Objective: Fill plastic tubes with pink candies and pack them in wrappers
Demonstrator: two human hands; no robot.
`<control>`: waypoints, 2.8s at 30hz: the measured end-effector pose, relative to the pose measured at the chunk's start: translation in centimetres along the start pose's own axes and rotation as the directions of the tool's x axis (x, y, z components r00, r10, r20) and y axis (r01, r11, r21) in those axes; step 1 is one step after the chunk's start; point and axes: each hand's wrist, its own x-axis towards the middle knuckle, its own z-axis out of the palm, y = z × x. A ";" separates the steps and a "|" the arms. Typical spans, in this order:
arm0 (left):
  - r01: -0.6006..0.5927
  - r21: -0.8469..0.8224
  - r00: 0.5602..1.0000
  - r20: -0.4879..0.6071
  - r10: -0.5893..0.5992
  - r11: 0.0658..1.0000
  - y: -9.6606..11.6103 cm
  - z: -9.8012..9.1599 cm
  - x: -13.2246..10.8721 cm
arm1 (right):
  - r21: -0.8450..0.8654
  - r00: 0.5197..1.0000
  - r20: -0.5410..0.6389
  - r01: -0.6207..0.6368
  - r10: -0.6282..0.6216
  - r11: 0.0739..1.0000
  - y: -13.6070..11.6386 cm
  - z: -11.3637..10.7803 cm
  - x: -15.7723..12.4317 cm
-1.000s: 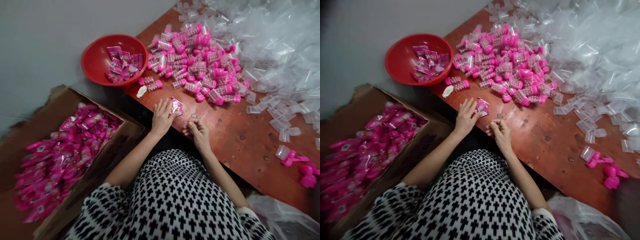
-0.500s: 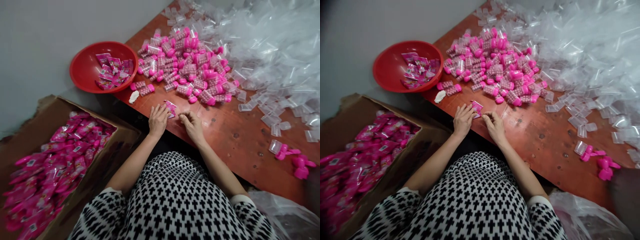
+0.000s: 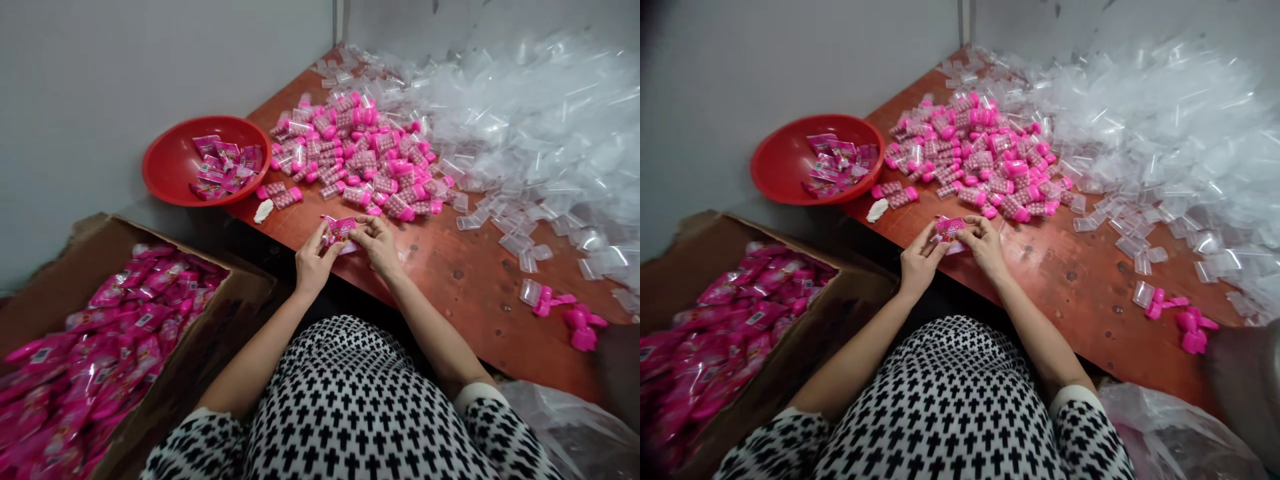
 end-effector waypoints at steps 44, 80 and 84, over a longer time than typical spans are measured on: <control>0.497 -0.761 0.725 0.101 -0.681 0.417 1.4 1.7 0.5 | -0.164 0.989 -0.059 -0.142 0.134 0.976 -0.9 0.6 -7.3; 0.538 -0.523 0.838 0.244 -0.488 0.661 1.5 3.1 0.4 | -0.071 0.996 -0.085 -0.046 0.040 0.996 1.6 0.4 -6.4; 0.561 -0.483 0.826 0.277 -0.490 0.672 1.6 3.1 0.7 | 0.035 0.993 -0.053 -0.108 0.110 0.993 1.5 0.4 -6.2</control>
